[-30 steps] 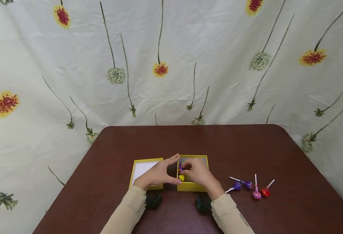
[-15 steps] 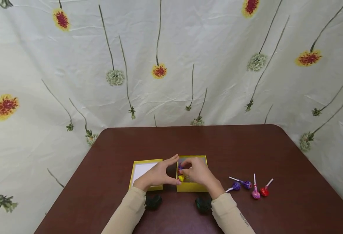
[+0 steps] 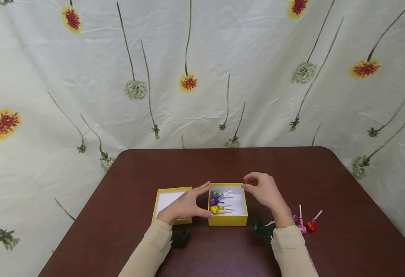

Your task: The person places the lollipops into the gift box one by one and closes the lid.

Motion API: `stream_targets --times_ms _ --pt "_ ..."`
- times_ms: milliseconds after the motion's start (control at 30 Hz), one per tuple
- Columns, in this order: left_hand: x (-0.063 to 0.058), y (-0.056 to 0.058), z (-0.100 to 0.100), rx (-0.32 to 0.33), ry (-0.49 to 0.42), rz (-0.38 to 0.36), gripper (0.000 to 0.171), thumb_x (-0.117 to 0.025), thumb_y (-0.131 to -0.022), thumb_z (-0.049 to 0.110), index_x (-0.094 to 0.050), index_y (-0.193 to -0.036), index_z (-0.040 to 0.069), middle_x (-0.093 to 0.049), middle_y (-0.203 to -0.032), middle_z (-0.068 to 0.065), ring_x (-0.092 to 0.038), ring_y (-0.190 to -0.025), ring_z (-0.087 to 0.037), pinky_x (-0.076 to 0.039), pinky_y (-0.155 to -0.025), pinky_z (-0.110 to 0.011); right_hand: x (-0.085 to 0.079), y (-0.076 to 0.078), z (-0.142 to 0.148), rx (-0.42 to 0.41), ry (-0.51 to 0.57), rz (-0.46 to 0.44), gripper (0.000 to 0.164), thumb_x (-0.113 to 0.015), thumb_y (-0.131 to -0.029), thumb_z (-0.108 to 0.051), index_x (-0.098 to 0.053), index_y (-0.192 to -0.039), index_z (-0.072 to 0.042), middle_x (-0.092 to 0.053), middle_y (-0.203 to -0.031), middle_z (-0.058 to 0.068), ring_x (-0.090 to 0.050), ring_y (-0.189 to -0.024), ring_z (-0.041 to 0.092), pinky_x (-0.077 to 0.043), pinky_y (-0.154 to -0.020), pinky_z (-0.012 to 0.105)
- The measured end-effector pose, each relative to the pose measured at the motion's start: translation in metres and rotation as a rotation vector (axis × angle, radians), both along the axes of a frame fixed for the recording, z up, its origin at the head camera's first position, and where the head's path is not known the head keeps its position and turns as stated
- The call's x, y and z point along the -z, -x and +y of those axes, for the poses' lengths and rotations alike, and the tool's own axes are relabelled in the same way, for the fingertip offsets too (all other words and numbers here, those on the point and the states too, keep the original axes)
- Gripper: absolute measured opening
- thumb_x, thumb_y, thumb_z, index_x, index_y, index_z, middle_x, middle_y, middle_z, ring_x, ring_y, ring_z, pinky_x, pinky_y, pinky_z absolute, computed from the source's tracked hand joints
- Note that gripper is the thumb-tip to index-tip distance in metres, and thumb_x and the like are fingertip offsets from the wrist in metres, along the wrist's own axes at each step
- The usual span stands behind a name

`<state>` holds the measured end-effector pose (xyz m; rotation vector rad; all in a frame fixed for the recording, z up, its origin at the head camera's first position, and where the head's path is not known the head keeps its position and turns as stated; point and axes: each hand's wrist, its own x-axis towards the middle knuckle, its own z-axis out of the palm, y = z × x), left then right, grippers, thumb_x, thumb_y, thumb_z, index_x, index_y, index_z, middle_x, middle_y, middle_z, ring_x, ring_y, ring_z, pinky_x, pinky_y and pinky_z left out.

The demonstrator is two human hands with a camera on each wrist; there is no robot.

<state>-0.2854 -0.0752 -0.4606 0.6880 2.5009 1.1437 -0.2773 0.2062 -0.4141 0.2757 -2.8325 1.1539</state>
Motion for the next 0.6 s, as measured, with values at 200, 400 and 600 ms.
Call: stream_targets --times_ms 200,400,600 --pt "0.001 -0.001 0.001 0.004 -0.005 -0.001 0.101 -0.084 -0.079 0.046 -0.029 -0.159 0.02 -0.02 -0.168 0.003 -0.023 -0.154 -0.025 -0.027 -0.122 -0.054 0.003 -0.004 0.042 0.047 0.002 -0.046 0.035 -0.07 -0.095 -0.022 -0.067 -0.121 0.001 -0.07 -0.116 0.022 -0.067 -0.099 0.031 -0.059 -0.079 0.042" --pt "0.003 -0.002 0.002 0.005 -0.008 -0.012 0.101 -0.084 -0.078 0.046 -0.03 -0.159 0.019 -0.02 -0.168 0.003 -0.022 -0.154 -0.024 -0.012 -0.124 -0.059 0.004 -0.022 0.073 0.087 0.007 -0.034 0.038 -0.068 -0.096 -0.024 -0.066 -0.122 0.004 -0.07 -0.116 0.024 -0.067 -0.102 0.034 -0.055 -0.073 0.03" --pt "0.001 0.0 -0.001 0.002 -0.021 -0.011 0.102 -0.085 -0.077 0.047 -0.03 -0.159 0.019 -0.02 -0.168 0.005 -0.022 -0.154 -0.022 -0.021 -0.124 -0.054 0.001 -0.042 0.106 0.184 0.006 0.011 0.043 -0.065 -0.098 -0.034 -0.066 -0.124 0.001 -0.071 -0.118 0.016 -0.062 -0.097 0.004 -0.051 -0.069 0.022"
